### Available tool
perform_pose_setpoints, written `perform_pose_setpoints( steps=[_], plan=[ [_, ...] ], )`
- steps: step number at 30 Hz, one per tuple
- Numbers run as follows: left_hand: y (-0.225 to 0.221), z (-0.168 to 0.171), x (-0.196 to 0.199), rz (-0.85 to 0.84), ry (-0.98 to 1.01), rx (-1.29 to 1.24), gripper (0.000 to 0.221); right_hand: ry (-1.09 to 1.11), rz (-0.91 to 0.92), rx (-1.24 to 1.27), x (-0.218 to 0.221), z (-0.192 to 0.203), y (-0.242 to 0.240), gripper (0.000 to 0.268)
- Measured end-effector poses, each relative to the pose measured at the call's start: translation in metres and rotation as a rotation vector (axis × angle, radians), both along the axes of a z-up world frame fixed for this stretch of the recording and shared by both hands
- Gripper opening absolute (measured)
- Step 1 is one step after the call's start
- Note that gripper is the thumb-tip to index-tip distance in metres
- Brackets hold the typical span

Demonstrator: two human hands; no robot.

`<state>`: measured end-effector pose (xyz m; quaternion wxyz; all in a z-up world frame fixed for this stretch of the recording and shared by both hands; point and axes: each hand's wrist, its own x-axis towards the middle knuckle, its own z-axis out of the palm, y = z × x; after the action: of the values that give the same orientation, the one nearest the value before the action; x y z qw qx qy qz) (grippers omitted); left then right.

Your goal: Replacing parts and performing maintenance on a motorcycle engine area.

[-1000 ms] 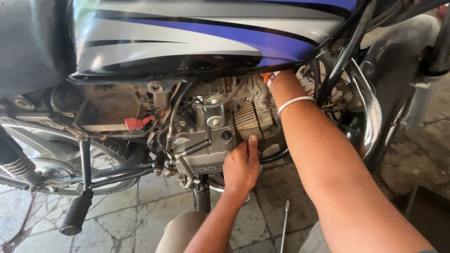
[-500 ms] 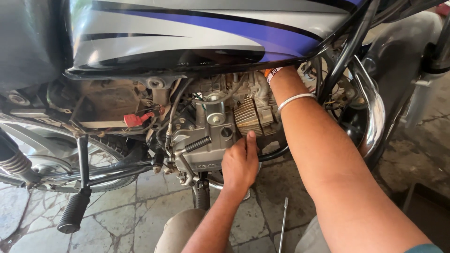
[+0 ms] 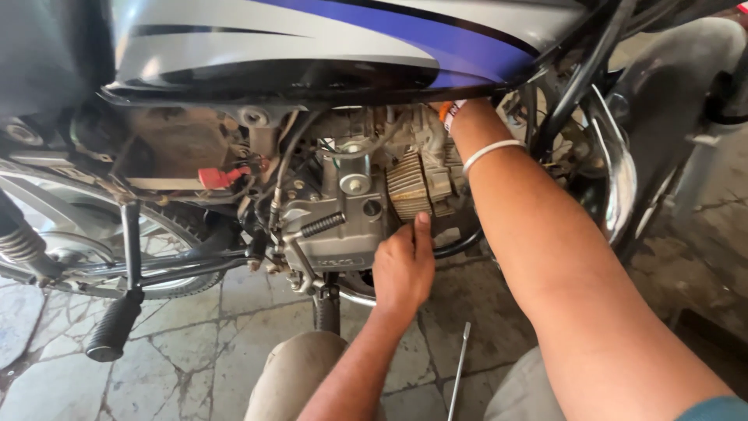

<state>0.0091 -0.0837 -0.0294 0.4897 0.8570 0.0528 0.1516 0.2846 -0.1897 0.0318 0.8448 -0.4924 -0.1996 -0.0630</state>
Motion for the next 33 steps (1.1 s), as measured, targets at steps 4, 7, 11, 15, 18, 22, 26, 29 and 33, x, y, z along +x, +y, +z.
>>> perform_pose_setpoints(
  steps=[4,7,11,15,18,22,26,29,33],
  plan=[
    [0.005,-0.001,0.003,0.021,-0.009,0.013,0.054,-0.083,-0.096,-0.181,-0.004,0.000,-0.004,0.039],
    [0.011,-0.001,0.004,0.023,0.002,-0.012,0.057,-0.144,-0.164,-0.310,-0.005,-0.005,-0.001,0.039],
    [0.016,-0.005,0.008,0.039,-0.009,-0.039,0.060,-0.224,-0.256,-0.487,0.013,-0.010,0.005,0.040],
    [0.016,-0.004,0.008,0.037,-0.013,-0.039,0.061,-0.303,-0.356,-0.670,0.011,-0.001,0.008,0.041],
    [0.015,-0.003,0.009,0.039,-0.015,-0.043,0.061,-0.367,-0.427,-0.805,0.008,0.007,0.012,0.042],
    [0.015,-0.004,0.009,0.035,-0.012,-0.034,0.060,-0.443,-0.534,-0.985,0.003,0.014,0.010,0.043],
    [0.014,-0.008,0.001,0.038,-0.026,-0.023,0.058,-0.508,-0.623,-1.172,-0.012,0.010,0.006,0.045],
    [0.014,-0.003,0.004,0.031,-0.035,-0.032,0.057,-0.568,-0.714,-1.308,-0.015,0.022,-0.001,0.046],
    [0.017,-0.007,0.007,0.032,-0.049,-0.030,0.057,-0.653,-0.764,-1.101,0.049,-0.025,-0.011,0.040]
  ],
)
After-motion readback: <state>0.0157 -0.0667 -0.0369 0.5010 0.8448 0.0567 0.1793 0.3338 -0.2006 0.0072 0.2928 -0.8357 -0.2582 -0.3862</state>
